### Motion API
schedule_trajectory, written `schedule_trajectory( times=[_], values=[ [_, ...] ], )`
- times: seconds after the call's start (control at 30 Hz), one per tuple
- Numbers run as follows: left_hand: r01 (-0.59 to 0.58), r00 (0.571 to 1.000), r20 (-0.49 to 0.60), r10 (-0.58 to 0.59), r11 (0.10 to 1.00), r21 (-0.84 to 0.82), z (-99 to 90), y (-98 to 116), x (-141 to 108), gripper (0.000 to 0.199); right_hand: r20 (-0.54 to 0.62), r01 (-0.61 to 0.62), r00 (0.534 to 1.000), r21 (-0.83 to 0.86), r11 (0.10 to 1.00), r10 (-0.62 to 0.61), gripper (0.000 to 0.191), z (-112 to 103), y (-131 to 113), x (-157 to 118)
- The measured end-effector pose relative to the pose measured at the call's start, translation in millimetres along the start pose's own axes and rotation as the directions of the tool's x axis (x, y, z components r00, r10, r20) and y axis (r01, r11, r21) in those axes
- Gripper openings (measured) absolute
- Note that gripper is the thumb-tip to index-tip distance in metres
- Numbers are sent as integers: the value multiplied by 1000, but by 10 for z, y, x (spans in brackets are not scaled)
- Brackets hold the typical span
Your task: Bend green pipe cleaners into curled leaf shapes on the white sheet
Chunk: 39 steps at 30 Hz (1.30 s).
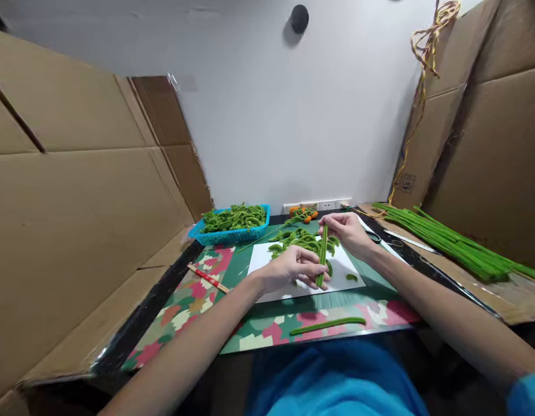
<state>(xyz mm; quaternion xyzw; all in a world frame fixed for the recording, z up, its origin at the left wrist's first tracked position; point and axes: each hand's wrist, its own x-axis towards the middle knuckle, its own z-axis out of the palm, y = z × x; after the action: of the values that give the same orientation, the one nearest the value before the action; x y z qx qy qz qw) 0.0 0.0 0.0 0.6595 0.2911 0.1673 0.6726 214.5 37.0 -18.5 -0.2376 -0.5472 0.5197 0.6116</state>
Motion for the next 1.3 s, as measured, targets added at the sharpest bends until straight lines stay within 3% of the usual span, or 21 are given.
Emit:
schedule_trajectory(
  times=[0.27, 0.63, 1.3],
  values=[
    [0, 1000, -1, 0, 1000, -11, 3, 17, -16, 35, -32, 38, 999, -54, 998, -39, 38, -16, -18, -13],
    [-36, 999, 8, 36, 999, -6, -5, 6, -14, 33, 19, -138, 990, 97, 986, 136, 40, 8, -18, -34],
    [-16, 999, -28, 17, 1000, 6, 43, 44, -29, 42, -47, -54, 997, 40, 998, 56, 36, -16, 37, -11]
  ],
)
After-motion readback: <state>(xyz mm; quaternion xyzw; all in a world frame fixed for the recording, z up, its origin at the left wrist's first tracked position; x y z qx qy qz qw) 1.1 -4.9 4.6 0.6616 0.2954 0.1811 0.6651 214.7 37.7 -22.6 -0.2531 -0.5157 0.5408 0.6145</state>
